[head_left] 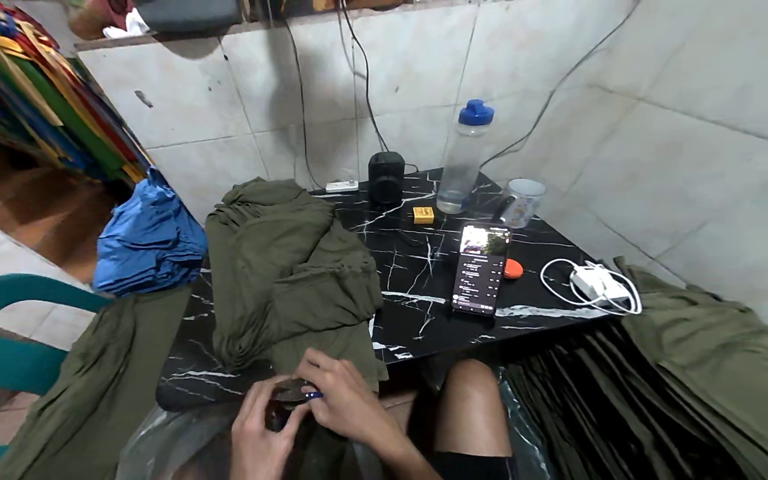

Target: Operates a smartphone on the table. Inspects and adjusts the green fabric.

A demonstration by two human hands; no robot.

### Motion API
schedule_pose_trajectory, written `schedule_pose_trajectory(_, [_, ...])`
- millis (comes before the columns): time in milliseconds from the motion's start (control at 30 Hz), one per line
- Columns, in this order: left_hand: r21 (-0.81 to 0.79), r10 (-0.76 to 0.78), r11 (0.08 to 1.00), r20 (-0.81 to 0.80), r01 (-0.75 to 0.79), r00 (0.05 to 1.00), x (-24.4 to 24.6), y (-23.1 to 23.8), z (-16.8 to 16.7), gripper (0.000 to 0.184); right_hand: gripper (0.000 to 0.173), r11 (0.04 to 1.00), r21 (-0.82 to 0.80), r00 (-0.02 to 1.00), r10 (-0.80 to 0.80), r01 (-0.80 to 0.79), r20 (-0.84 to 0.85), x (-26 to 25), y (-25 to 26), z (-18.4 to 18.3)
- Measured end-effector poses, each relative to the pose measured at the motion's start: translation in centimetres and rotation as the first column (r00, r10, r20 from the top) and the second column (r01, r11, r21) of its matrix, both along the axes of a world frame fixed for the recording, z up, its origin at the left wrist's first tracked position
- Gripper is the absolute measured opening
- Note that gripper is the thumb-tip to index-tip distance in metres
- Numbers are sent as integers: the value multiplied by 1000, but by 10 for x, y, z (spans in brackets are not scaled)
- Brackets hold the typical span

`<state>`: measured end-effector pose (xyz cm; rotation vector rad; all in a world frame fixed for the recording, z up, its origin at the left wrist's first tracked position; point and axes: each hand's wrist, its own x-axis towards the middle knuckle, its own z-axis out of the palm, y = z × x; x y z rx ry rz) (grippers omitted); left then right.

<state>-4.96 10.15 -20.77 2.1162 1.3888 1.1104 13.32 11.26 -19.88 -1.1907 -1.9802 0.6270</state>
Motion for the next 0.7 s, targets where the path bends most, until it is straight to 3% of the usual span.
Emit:
schedule_pose_trajectory(67, [102,89,991,-32,-85,995,10,4,0,24,22,995,38,991,-94,91,98,4,-2,6])
schedule_pose_trajectory(133, [163,162,974,-4,-160,987,6,12,6,21,33,966,75,940,-258,248,222,20,-7,19])
schedule_pose_trajectory(200, [115,219,968,47,-223,975,1,19,19,24,40,895,124,863,-446,428,238,42,-11,28])
schedule_pose_trajectory(233, [10,198,980,86,-200,976,1,21,27,27,41,868,91,833,-495,489,246,53,-13,33])
schedule_pose_trajectory(300, [-225,14,973,275,50,961,8,30,41,37,36,860,-27,845,-493,509,208,70,-17,38])
schedule_pose_trajectory(367, [-202,-207,932,387,302,898,19,49,43,42,33,882,-37,882,-470,469,-27,79,-16,28])
schedule_pose_trajectory(400, [-164,-292,915,363,369,885,25,62,44,48,34,885,-13,871,-461,465,-169,83,-14,23])
schedule_pose_trajectory(433, [-144,-338,910,289,389,896,33,75,45,61,37,876,19,845,-458,481,-275,89,-12,21])
schedule_pose_trajectory(500, [-115,-335,934,47,338,941,50,97,42,73,43,780,149,775,-540,608,-329,107,-10,17])
schedule_pose_trajectory(600, [17,-248,963,-341,270,907,75,129,22,65,48,546,306,623,-724,780,-296,146,-15,9])
schedule_pose_trajectory(700, [128,-84,975,-538,180,839,91,150,0,61,56,367,362,486,-809,857,-331,176,-25,0])
